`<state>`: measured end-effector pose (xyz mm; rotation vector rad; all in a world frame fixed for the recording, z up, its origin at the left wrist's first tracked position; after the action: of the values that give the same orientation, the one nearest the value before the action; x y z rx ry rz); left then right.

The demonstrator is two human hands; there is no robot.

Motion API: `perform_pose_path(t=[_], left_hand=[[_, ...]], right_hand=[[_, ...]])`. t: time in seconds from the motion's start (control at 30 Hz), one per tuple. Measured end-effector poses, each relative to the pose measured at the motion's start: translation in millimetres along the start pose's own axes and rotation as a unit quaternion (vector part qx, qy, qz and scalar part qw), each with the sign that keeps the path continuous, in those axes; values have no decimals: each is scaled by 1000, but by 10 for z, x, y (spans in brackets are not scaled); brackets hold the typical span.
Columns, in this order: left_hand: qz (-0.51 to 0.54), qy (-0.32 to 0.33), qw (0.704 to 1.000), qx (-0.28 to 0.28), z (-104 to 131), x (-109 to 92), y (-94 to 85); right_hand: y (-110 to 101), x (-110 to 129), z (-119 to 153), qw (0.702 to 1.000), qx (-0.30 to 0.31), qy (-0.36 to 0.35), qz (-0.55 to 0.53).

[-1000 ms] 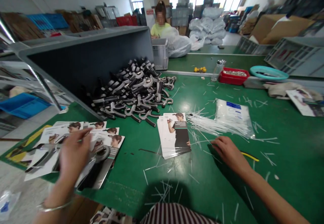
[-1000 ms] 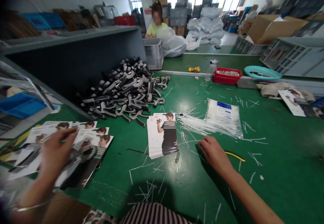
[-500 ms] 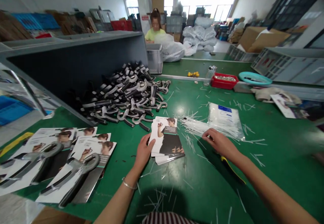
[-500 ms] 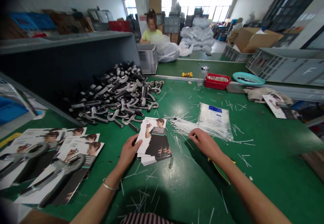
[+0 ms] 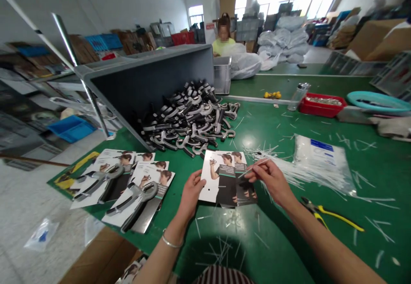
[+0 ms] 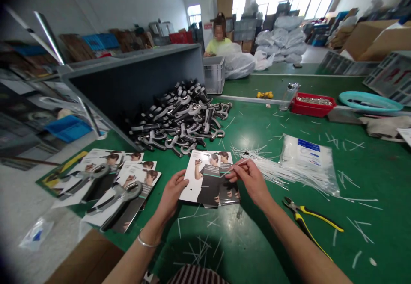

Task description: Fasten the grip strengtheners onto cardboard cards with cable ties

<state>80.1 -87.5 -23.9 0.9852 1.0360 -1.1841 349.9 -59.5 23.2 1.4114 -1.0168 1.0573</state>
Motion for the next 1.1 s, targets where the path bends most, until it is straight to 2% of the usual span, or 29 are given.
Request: perform_pose_path(t=[0.13, 0.23, 0.4, 0.53, 0.63, 0.7, 0.83, 0.93, 1.03, 1.1], left_hand=[[-20, 12, 1000, 0, 10, 33, -39], [-21, 14, 1000, 4, 17, 16, -60], [67, 27, 997, -21, -19, 2, -44], [161, -27, 986, -23, -85, 144, 111], [159, -73, 984, -15, -118, 230, 225], [140, -79, 987, -13, -141, 240, 251], [33, -37, 999, 14, -197, 178, 228], [-117, 44, 992, 22, -207, 38, 195], [-295, 146, 944, -4, -155, -180, 170], [-381, 165, 910, -19, -114, -285, 149]], right_hand=[[439, -197, 9, 999, 3, -40, 35], [608, -363, -15, 996, 11, -49, 68], [657, -532, -46, 996, 6, -53, 77], [654, -561, -30, 993, 3, -56, 101], [639, -584, -14, 991, 7, -54, 124], [628, -607, -12, 989, 14, -55, 133], [629, -659, -48, 986, 43, -52, 154], [627, -654, -88, 984, 45, -66, 159], [626, -630, -105, 986, 49, -61, 148], [629, -620, -100, 989, 55, -40, 130]])
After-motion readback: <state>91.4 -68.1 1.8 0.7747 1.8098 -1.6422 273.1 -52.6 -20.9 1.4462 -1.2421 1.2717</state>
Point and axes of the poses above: each hand's wrist, its own z-axis away from the middle knuckle, its own y-axis out of the palm, x = y × z, the point moved 4 cm from there along -z, towards the middle knuckle, and after that the axes turned 10 degrees about -z, right-handed, at the moved point
